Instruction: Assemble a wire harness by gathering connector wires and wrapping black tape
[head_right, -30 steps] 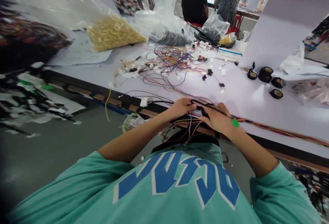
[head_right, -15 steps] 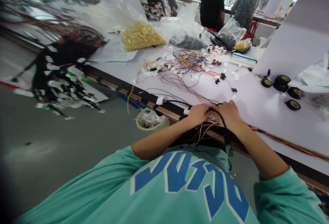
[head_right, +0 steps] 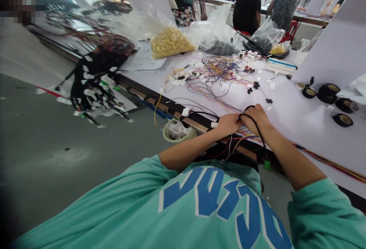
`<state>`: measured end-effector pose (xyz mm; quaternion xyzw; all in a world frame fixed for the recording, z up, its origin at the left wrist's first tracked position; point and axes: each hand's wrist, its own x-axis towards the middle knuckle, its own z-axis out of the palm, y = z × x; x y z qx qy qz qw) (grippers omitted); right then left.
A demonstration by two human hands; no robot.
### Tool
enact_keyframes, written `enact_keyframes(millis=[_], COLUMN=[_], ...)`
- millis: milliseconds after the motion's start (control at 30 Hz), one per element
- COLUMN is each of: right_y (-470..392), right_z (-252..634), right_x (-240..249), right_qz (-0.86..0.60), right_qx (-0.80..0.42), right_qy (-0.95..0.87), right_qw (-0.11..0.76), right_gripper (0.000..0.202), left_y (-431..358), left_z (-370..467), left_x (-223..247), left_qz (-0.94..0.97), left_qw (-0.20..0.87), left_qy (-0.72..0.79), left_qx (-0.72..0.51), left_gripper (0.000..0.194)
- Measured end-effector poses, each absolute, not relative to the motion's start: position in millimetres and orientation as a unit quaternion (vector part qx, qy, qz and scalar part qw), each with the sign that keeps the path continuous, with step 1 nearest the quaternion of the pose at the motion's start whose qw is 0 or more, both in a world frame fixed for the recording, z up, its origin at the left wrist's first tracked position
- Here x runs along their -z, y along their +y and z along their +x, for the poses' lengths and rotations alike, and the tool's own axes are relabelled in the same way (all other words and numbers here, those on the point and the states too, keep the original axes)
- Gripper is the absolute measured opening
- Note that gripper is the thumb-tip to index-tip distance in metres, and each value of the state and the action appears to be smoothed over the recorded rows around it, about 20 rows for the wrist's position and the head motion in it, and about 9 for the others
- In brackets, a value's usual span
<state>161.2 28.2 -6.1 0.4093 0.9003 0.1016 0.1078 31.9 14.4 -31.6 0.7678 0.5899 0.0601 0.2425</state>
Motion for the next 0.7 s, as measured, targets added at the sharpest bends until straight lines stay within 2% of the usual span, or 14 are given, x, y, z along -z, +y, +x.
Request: enact_keyframes(millis=[133, 200, 267, 333, 433, 533, 700], right_y=[43.3, 56.8, 70.5, 78.7, 74.9, 60.5, 44.6], right_z=[155.3, 162.0, 177.6, 197.3, 221.2, 235.8, 261.5], right_x=[5.3, -1.5, -12.5, -24.7, -35.9, -33.1, -14.4], right_qz=[0.422, 0.486, 0.614, 0.691, 0.717, 0.732, 0.78], right_qx=[-0.095, -0.106, -0.128, -0.16, -0.167, -0.132, -0.1], right_qy=[0.894, 0.856, 0.762, 0.698, 0.675, 0.665, 0.603], right_qw=[0.119, 0.141, 0.162, 0.098, 0.039, 0.069, 0.133], right_gripper=[0.026, 0.03, 0.034, 0.038, 0.04, 0.04, 0.051], left_y=[18.4, 16.2, 10.8, 4.5, -1.7, -0.5, 6.6], left_z=[31.0, 30.3, 29.5, 29.1, 30.0, 29.6, 20.9], left_x=[30.8, 32.5, 35.1, 37.6, 39.5, 38.5, 32.4], left_qz=[0.761, 0.764, 0.772, 0.783, 0.802, 0.817, 0.859], left_qw=[0.245, 0.24, 0.231, 0.218, 0.193, 0.18, 0.168], left_qy=[0.599, 0.597, 0.59, 0.579, 0.558, 0.539, 0.483], left_qx=[-0.058, -0.052, -0.053, -0.065, -0.087, -0.096, -0.034], left_gripper=[0.035, 0.034, 0.033, 0.035, 0.036, 0.041, 0.033])
